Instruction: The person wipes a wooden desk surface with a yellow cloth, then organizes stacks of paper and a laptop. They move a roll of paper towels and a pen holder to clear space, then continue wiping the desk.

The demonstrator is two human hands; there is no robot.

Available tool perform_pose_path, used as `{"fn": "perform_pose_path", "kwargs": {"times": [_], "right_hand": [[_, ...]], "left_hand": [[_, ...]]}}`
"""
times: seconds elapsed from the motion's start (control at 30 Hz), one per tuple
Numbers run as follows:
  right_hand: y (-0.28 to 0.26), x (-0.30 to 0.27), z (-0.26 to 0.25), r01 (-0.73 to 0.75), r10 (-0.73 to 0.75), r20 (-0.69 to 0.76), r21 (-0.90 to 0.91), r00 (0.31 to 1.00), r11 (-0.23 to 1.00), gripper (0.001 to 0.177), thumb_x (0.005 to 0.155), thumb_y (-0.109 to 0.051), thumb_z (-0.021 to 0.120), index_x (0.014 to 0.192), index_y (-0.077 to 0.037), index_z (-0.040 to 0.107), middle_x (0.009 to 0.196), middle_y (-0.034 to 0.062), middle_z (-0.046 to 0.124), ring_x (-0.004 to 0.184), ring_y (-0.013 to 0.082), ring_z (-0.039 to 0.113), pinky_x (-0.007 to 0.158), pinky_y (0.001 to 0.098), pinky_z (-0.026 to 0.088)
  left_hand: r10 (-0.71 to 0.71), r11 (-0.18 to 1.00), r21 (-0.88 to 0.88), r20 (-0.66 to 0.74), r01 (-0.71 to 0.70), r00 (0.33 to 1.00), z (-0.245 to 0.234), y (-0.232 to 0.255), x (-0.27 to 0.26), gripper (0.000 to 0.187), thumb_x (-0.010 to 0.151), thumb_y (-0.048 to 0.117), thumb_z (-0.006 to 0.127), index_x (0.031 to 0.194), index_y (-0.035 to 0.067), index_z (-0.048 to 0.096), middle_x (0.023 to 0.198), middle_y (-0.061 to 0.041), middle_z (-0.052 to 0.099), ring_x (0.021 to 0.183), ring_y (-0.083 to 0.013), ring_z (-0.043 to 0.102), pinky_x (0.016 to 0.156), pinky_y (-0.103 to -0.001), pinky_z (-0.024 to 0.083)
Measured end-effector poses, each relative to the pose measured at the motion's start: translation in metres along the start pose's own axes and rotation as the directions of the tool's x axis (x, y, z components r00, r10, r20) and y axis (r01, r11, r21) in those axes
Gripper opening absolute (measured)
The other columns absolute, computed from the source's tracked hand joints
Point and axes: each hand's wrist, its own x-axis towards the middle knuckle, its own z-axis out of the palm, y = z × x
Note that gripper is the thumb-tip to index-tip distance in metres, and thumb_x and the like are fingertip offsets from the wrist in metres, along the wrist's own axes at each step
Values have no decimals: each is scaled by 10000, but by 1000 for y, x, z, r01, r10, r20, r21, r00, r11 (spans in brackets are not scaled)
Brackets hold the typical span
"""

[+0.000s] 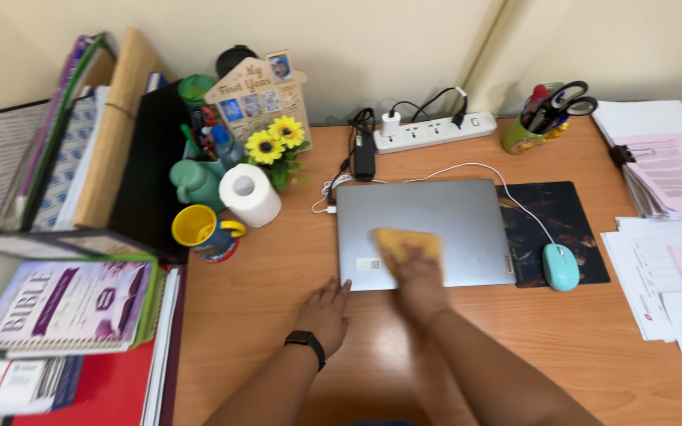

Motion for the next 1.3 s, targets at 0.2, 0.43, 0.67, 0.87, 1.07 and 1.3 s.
{"fn": "perform_pose_path", "kwargs": {"times": [0.2, 0.43, 0.67, 0.87, 1.07, 1.3], "right_hand": [[125, -4, 67, -306, 387, -499, 239, 775, 921, 718, 773, -9, 598, 1480, -68, 491, 1546, 307, 402, 1449, 517, 352, 1169, 592, 288], [-24, 41, 29, 408, -313, -297, 351, 902, 843, 715, 730, -169, 788, 1411, -181, 572, 1608, 219, 367, 1441, 461, 290, 1154, 577, 211], [44, 151, -3, 179, -161, -274, 40, 948, 983, 610, 911, -94, 517, 1492, -279, 541, 1591, 215, 411, 1422, 418, 430, 1086, 559, 405], [194, 137, 23, -317, 373, -269, 231, 888, 920, 654, 899, -185, 559, 1538, -246, 435, 1629, 217, 283, 1481, 446, 273, 1153, 557, 294], [173, 55, 85, -330, 320, -406, 48, 856, 943, 736, 877, -117, 519, 1591, -45, 357, 1605, 317, 230, 1447, 517, 289, 1133, 575, 269], [28, -16, 54, 274, -225, -389, 74, 893, 959, 680, 835, -66, 606, 1490, -206, 489, 1628, 158, 333, 1494, 393, 292, 1166, 619, 227]], "left_hand": [[-272, 851, -509, -217, 129, 938, -4, 8, 33, 721, 914, 215, 707, 1542, 88, 377, 1384, -175, 584, 1248, -323, 577, 1077, -390, 478], [-325, 817, -562, -267, 127, 907, -3, 14, 46, 777, 769, 147, 825, 1469, 114, 491, 1259, -136, 678, 1171, -304, 628, 1035, -394, 501], [-412, 714, -667, -158, 210, 898, -19, 25, 38, 766, 798, 74, 808, 1490, 153, 489, 1275, -136, 629, 1143, -264, 648, 999, -349, 540], [-435, 684, -686, -114, 246, 893, -21, 27, 38, 846, 818, 62, 789, 1551, 156, 377, 1338, -121, 598, 1160, -222, 658, 1013, -317, 551], [-433, 704, -660, -107, 262, 895, -15, 23, 43, 840, 834, 92, 793, 1560, 168, 375, 1365, -120, 580, 1170, -225, 657, 1022, -320, 543], [-402, 778, -582, -174, 235, 899, 10, 5, 58, 891, 802, 140, 826, 1567, 171, 370, 1346, -131, 582, 1139, -234, 677, 1009, -326, 550]]}}
